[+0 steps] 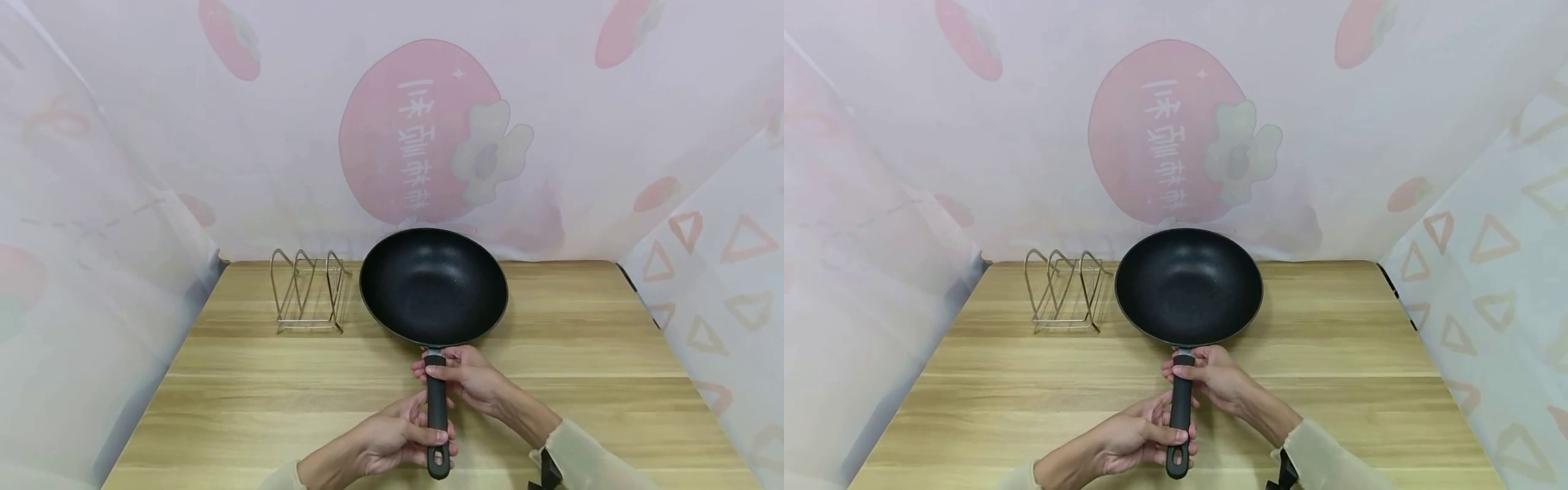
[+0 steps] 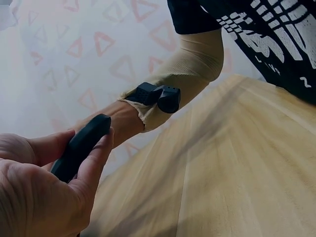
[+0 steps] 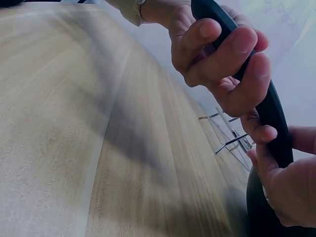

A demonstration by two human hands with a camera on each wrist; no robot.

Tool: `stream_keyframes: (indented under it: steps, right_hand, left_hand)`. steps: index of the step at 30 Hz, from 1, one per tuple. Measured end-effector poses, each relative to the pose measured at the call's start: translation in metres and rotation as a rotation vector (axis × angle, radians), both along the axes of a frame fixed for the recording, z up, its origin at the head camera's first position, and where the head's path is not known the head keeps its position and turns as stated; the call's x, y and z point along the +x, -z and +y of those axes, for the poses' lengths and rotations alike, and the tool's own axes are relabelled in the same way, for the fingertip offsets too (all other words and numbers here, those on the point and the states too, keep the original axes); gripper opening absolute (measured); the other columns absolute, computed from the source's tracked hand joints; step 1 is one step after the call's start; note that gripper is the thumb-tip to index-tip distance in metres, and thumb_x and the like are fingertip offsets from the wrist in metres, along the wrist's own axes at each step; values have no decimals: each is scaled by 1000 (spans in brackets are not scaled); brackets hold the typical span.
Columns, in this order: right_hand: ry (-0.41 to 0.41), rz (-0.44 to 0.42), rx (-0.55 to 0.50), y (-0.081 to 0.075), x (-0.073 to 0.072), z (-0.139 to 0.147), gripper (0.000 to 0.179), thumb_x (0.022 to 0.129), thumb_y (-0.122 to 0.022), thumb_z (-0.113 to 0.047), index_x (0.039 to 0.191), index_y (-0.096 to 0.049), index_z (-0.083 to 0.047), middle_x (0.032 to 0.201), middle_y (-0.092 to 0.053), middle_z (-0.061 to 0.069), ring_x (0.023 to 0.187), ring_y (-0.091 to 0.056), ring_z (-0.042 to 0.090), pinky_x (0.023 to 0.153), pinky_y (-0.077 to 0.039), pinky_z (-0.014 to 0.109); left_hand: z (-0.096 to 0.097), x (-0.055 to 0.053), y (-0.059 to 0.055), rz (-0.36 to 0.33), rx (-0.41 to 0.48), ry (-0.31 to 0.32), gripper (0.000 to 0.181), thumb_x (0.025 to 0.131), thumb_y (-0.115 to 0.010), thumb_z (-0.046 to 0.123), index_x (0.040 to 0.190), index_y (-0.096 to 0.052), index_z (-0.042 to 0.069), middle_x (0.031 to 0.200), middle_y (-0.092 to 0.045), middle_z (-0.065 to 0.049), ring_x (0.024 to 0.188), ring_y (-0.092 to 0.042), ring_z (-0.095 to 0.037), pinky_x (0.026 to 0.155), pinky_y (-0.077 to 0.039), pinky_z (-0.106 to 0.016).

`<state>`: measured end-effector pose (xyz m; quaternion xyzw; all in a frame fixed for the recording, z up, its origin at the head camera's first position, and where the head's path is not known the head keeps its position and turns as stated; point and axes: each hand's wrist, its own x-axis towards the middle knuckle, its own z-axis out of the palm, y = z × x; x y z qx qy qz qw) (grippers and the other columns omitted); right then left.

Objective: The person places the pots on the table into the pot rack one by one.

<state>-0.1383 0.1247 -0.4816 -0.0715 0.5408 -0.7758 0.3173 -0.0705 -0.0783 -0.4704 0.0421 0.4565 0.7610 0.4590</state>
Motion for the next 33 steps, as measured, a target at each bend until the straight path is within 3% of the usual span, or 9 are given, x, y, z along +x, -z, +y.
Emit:
stream_keyframes:
  steps: [9, 15, 21, 27, 33]
  right_hand:
    - [16, 18, 77, -2, 6, -2, 54, 100, -69, 2, 141, -41, 21, 127, -71, 29, 111, -75, 22, 101, -58, 35]
    - [30, 84, 119, -10, 9, -6, 49, 99, -71, -1, 137, -47, 18, 128, -68, 34, 109, -76, 23, 100, -59, 34]
    - [77, 153, 177, -17, 12, -10, 41, 99, -71, 1, 128, -53, 23, 115, -74, 28, 104, -78, 25, 95, -61, 34]
    - [152, 284, 320, -22, 14, -20, 34, 96, -75, 0, 119, -61, 20, 105, -76, 23, 98, -78, 33, 86, -63, 30]
    - [225, 411, 488, -25, 15, -29, 29, 91, -82, -7, 110, -68, 10, 98, -77, 13, 87, -77, 20, 75, -62, 25]
  left_hand:
    - [0, 9, 1, 47, -46, -37, 77, 100, -64, -9, 163, -21, 1, 104, -72, -5, 97, -76, -22, 90, -63, -47]
    - [-1, 11, -1, 109, -44, -52, 81, 98, -67, -9, 164, -22, 2, 103, -71, -7, 97, -77, -25, 88, -64, -46]
    - [3, 14, -2, 164, -115, -118, 84, 94, -69, -13, 165, -25, 3, 99, -71, -10, 94, -78, -27, 85, -65, -45]
    - [6, 16, 1, 222, -143, -165, 83, 91, -69, -15, 162, -31, 4, 99, -71, -13, 90, -78, -27, 82, -65, -44]
    - [6, 15, 6, 357, -246, -201, 70, 89, -73, -10, 151, -44, 6, 100, -72, -17, 91, -77, -40, 80, -64, -42]
